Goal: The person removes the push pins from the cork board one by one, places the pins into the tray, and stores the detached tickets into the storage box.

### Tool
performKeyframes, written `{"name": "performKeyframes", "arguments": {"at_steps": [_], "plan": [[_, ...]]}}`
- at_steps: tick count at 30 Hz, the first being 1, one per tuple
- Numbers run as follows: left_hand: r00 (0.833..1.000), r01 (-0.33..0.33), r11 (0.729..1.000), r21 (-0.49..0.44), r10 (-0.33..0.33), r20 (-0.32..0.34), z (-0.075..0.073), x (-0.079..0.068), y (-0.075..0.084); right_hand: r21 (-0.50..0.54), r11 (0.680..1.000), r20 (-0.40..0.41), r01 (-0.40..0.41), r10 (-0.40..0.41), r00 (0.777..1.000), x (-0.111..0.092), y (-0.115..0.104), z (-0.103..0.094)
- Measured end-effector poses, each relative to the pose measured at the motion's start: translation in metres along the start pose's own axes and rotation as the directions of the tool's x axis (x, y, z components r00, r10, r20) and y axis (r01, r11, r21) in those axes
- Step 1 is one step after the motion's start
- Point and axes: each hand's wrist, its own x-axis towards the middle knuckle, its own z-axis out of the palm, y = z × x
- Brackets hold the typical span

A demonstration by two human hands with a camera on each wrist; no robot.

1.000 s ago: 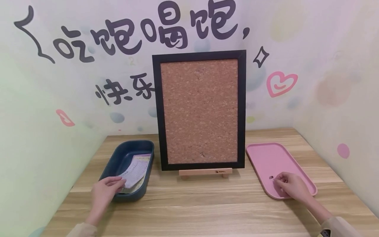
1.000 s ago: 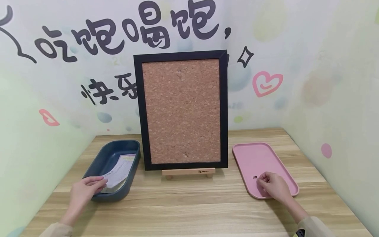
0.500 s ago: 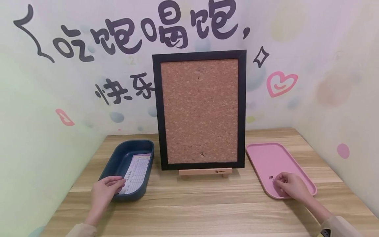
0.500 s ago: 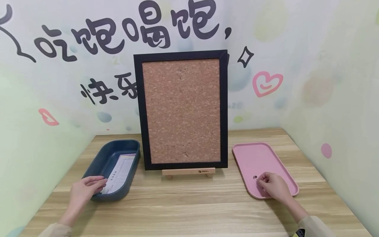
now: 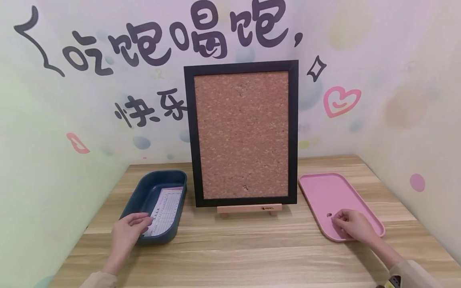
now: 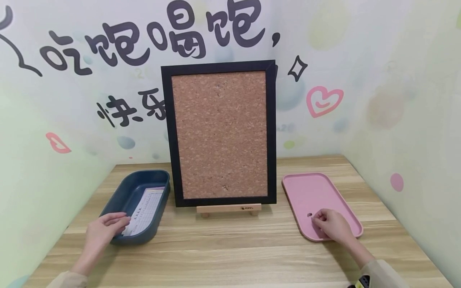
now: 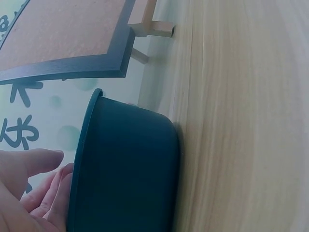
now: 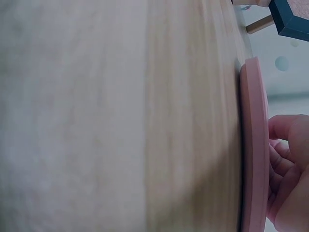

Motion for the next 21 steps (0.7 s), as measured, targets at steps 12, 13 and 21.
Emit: {"name": "performKeyframes", "arguments": {"at_steps": [12, 13, 21], "plan": [[1.000, -0.017, 0.999, -0.028, 0.016, -0.005, 0.002, 0.004, -0.004, -0.040, 0.999, -0.009, 0.027, -0.027, 1.000, 0.002, 0.004, -0.002], [1.000, -0.018, 0.999, -0.027, 0.018, -0.003, 0.002, 0.004, -0.003, -0.036, 0.999, -0.010, 0.032, -0.032, 0.999, 0.002, 0.004, -0.003], [0.996, -0.078, 0.997, 0.018, 0.077, 0.045, -0.001, 0.006, 0.013, -0.075, 0.995, -0.031, 0.067, -0.070, 0.997, 0.010, -0.002, -0.020]]}}
